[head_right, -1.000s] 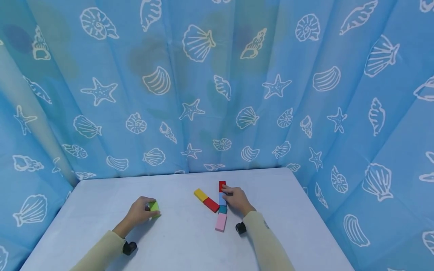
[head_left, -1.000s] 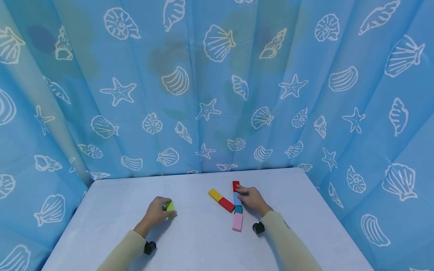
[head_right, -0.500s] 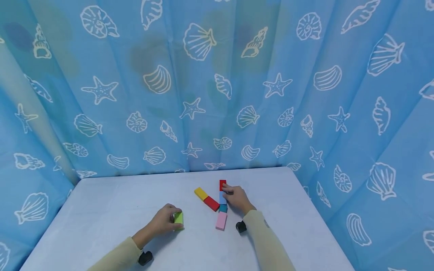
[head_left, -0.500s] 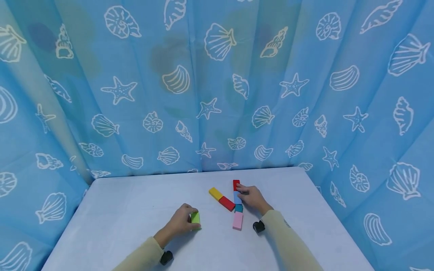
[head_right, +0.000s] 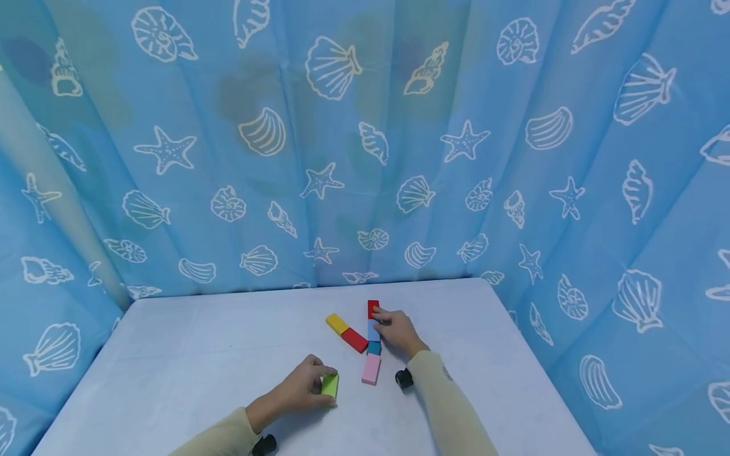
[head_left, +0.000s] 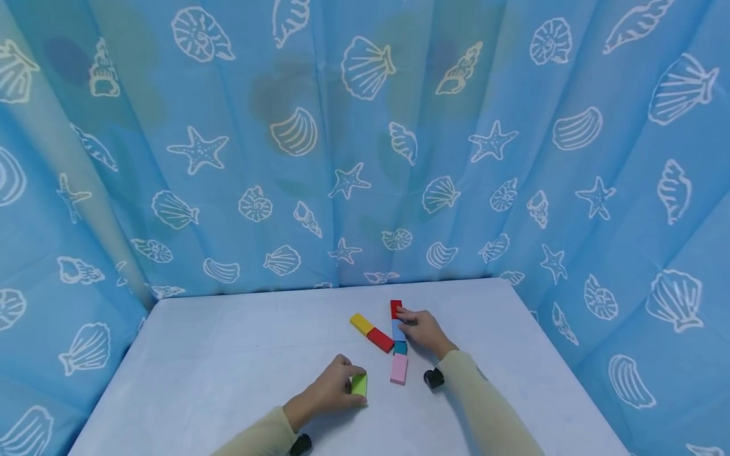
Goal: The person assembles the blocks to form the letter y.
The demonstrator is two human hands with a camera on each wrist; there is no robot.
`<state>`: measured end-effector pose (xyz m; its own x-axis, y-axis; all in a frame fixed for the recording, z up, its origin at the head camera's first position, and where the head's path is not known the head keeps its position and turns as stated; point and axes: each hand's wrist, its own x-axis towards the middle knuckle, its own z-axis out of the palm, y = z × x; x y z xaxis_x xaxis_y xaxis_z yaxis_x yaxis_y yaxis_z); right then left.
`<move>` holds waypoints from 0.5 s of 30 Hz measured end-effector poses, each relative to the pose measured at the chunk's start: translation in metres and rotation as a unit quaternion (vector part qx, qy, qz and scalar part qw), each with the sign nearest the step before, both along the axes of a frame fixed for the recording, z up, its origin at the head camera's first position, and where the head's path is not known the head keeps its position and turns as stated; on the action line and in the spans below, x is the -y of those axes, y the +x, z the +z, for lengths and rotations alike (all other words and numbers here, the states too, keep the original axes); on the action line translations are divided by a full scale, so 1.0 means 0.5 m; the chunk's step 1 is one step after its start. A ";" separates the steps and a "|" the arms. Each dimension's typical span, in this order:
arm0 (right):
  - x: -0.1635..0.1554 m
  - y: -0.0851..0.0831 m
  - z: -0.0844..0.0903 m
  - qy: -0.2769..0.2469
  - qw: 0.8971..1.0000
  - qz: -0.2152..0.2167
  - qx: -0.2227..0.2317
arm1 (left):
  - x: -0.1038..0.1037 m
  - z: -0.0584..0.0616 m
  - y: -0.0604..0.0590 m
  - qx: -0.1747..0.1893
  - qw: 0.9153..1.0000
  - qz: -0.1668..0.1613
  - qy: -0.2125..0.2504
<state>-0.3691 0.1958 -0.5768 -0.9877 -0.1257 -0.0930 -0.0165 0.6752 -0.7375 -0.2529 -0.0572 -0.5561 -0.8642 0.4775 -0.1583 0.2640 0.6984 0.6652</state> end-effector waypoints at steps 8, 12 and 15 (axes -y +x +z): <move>-0.005 -0.005 -0.005 -0.001 1.000 -0.004 0.003 | -0.038 -0.004 0.015 0.006 0.999 -0.038 0.000; -0.002 -0.002 -0.006 -0.005 1.000 -0.005 0.002 | -0.053 -0.006 0.023 0.002 0.998 -0.060 -0.008; 0.000 -0.003 -0.005 -0.006 1.000 -0.001 -0.003 | -0.065 -0.007 0.027 -0.001 0.997 -0.077 -0.009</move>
